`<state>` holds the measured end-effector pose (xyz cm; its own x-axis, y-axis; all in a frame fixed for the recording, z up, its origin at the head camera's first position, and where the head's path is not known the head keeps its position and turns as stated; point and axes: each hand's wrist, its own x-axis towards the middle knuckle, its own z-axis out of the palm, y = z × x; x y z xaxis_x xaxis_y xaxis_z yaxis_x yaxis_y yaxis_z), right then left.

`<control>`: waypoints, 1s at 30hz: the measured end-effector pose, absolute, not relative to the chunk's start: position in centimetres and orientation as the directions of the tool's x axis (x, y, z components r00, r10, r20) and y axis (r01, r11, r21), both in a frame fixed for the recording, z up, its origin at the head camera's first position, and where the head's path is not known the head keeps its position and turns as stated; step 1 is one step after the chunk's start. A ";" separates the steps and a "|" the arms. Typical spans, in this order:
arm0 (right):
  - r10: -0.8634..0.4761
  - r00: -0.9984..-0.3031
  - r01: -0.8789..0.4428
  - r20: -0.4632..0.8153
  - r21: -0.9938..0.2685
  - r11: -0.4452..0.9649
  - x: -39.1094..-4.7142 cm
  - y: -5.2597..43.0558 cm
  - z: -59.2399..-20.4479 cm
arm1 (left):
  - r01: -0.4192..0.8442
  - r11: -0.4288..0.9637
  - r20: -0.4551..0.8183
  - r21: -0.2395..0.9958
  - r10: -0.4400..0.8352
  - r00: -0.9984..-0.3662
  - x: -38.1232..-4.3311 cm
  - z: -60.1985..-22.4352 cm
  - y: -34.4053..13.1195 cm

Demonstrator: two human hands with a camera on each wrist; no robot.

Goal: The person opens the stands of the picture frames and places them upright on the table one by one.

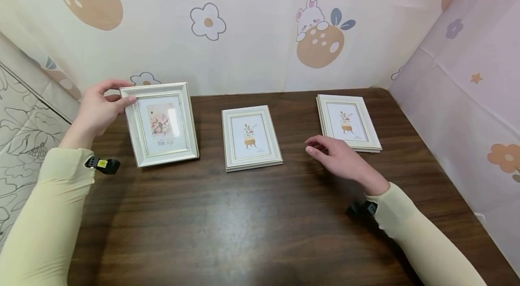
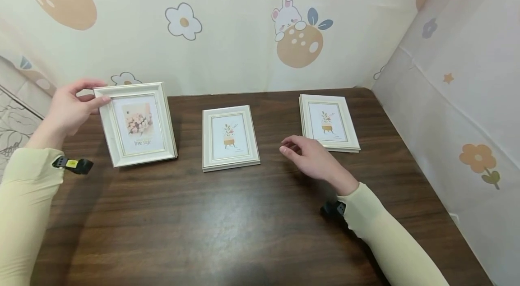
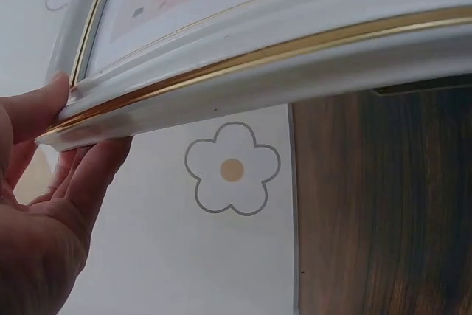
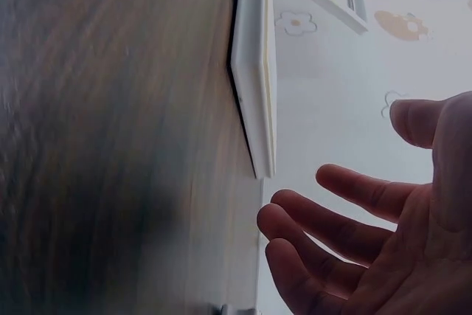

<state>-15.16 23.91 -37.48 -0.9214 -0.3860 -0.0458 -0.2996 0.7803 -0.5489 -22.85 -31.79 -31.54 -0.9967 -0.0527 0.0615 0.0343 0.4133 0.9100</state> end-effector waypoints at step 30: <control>-0.529 -0.847 -0.413 -0.045 -0.570 0.710 -10.6 20.5 -37.3 | 0.331 -0.180 0.319 0.926 -0.089 -0.943 -18.5 -30.5 -29.6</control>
<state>-10.65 20.54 -37.26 -0.8475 -0.5289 -0.0453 -0.4127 0.7102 -0.5704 -18.54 -29.65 -30.45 -0.9434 -0.0892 0.3194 0.3306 -0.1798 0.9265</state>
